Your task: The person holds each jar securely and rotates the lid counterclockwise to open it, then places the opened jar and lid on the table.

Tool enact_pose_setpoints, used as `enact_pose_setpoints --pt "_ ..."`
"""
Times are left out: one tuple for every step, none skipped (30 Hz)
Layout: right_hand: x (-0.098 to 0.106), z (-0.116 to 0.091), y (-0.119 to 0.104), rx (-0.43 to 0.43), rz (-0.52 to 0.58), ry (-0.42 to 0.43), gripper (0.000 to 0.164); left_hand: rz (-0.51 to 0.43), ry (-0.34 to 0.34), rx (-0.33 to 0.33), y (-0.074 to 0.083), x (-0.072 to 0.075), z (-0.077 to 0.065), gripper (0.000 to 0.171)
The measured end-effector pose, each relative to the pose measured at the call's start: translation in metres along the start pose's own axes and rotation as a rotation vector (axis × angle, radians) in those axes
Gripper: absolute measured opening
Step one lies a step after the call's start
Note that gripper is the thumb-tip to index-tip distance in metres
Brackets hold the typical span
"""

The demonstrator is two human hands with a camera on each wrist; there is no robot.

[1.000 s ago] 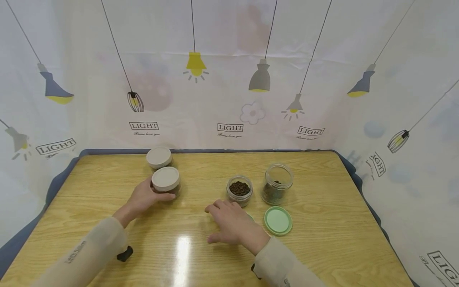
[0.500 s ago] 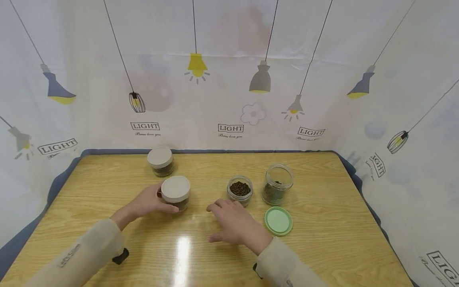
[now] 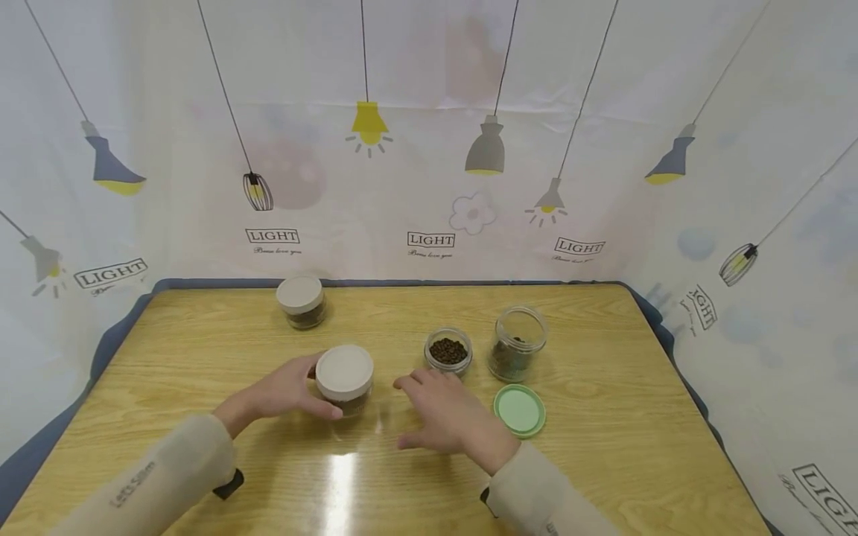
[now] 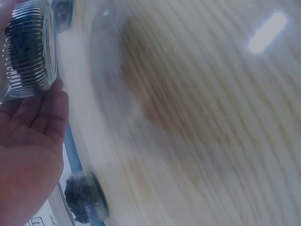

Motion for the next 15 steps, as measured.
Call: enact_pose_setpoints --pt "0.001 -0.001 0.001 -0.003 0.006 -0.006 0.079 0.006 -0.008 -0.004 0.001 -0.003 0.0 0.084" --pt "0.001 -0.002 0.002 -0.007 0.008 -0.013 0.08 0.009 -0.017 -0.01 0.002 -0.005 0.0 0.084" --pt "0.002 -0.003 0.002 -0.009 0.009 -0.017 0.081 0.011 -0.027 -0.018 0.003 -0.008 0.0 0.085" --pt "0.004 -0.005 0.003 -0.013 0.016 -0.022 0.083 0.016 -0.037 -0.023 0.004 -0.011 0.0 0.084" --pt "0.006 -0.006 0.003 -0.017 0.019 -0.029 0.084 0.017 -0.048 -0.028 0.005 -0.014 0.0 0.084" --pt "0.008 -0.007 0.004 -0.021 0.024 -0.036 0.085 0.019 -0.058 -0.035 0.006 -0.017 0.001 0.084" --pt "0.01 -0.008 0.004 -0.024 0.023 -0.041 0.086 0.018 -0.067 -0.039 0.007 -0.019 0.001 0.083" --pt "0.012 -0.008 0.005 -0.03 0.027 -0.047 0.087 0.012 -0.075 -0.045 0.008 -0.022 0.001 0.083" --pt "0.015 -0.009 0.005 -0.035 0.033 -0.05 0.088 0.008 -0.082 -0.051 0.009 -0.025 0.001 0.082" --pt "0.017 -0.01 0.005 -0.038 0.038 -0.052 0.088 0.003 -0.088 -0.056 0.01 -0.027 0.002 0.082" --pt "0.019 -0.01 0.005 -0.041 0.039 -0.053 0.089 -0.002 -0.093 -0.064 0.011 -0.029 0.002 0.081" --pt "0.022 -0.01 0.005 -0.041 0.045 -0.049 0.089 -0.003 -0.097 -0.072 0.012 -0.032 0.002 0.081" --pt "0.024 -0.01 0.004 -0.041 0.05 -0.043 0.089 -0.007 -0.1 -0.078 0.013 -0.034 0.003 0.08" --pt "0.026 -0.01 0.003 -0.041 0.054 -0.036 0.089 -0.009 -0.105 -0.083 0.014 -0.036 0.003 0.08" --pt "0.028 -0.01 0.002 -0.039 0.056 -0.03 0.09 -0.008 -0.11 -0.089 0.016 -0.039 0.004 0.079"
Point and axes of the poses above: each hand's wrist, its own z-axis towards the middle knuckle, its own x-axis out of the back of the hand, y = z × x, the point moved 8 cm from there along z, towards the middle knuckle, and after that the axes turned 15 degrees about -z, right-handed, at the moved point
